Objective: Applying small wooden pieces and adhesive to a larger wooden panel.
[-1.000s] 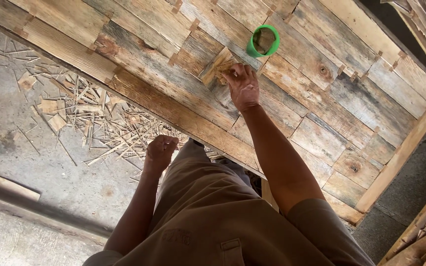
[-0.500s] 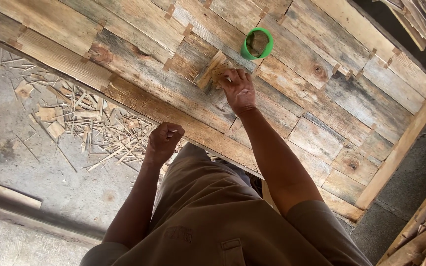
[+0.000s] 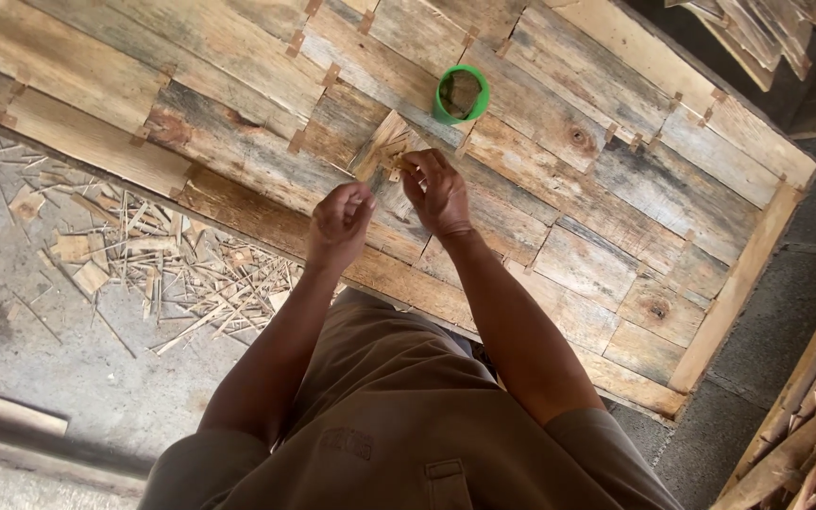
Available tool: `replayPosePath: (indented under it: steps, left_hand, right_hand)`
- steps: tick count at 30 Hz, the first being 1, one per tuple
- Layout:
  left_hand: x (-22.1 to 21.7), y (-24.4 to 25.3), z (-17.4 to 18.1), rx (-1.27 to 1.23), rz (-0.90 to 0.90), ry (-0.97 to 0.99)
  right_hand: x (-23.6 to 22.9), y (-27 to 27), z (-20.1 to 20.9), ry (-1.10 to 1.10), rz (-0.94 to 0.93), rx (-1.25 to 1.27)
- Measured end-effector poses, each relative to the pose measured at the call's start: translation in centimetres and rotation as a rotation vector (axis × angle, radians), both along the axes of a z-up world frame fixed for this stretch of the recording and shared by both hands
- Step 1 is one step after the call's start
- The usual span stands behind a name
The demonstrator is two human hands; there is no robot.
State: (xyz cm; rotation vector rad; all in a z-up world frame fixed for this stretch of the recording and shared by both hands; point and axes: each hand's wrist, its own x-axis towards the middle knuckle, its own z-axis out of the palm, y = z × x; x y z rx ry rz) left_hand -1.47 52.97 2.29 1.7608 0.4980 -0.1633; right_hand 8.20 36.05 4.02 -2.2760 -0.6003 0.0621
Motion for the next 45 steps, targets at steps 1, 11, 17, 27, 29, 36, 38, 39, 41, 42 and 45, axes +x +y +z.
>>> replayPosePath:
  steps: [1, 11, 17, 27, 29, 36, 38, 39, 41, 42, 45]
  left_hand:
    - [1.1, -0.6, -0.8, -0.001, -0.004, -0.006]
    - [8.2, -5.1, -2.3, -0.316, 0.205, -0.364]
    - [11.4, -6.7, -0.8, -0.266, 0.212, -0.349]
    - [15.3, -8.4, -0.7, -0.303, 0.219, -0.372]
    - [15.6, -8.5, 0.4, -0.262, 0.196, -0.388]
    - [16.3, -8.1, 0.6, 0.406, 0.095, -0.661]
    - [16.6, -7.8, -0.7, 0.476, 0.058, -0.667]
    - [16.7, -7.7, -1.4, 0.544, 0.021, -0.676]
    - [17.0, -7.9, -1.8, 0.504, 0.061, -0.619]
    - [17.1, -8.0, -2.0, 0.464, 0.101, -0.562]
    - [18.6, -8.7, -3.8, 0.297, 0.153, -0.287]
  right_hand:
    - [-0.1, 0.2, 0.4, -0.006, -0.004, -0.001]
    - [1.3, -0.8, 3.4, 0.056, -0.123, 0.188]
    - [3.9, -3.7, -0.7, 0.357, -0.335, 0.424]
    - [7.6, -4.5, -0.6, 0.532, -0.486, 0.571]
    - [8.6, -4.9, -2.0, 0.483, -0.497, 0.598]
    - [11.2, -4.5, -1.8, 0.259, -0.632, 0.274]
    - [11.5, -4.4, -1.9, 0.228, -0.652, 0.202]
    - [11.6, -4.4, -2.0, 0.195, -0.672, 0.129]
    - [11.7, -4.1, -1.6, 0.185, -0.679, 0.083]
    - [11.7, -3.9, -1.4, 0.175, -0.685, 0.038]
    - [11.8, -2.6, 1.7, 0.274, -0.723, -0.038]
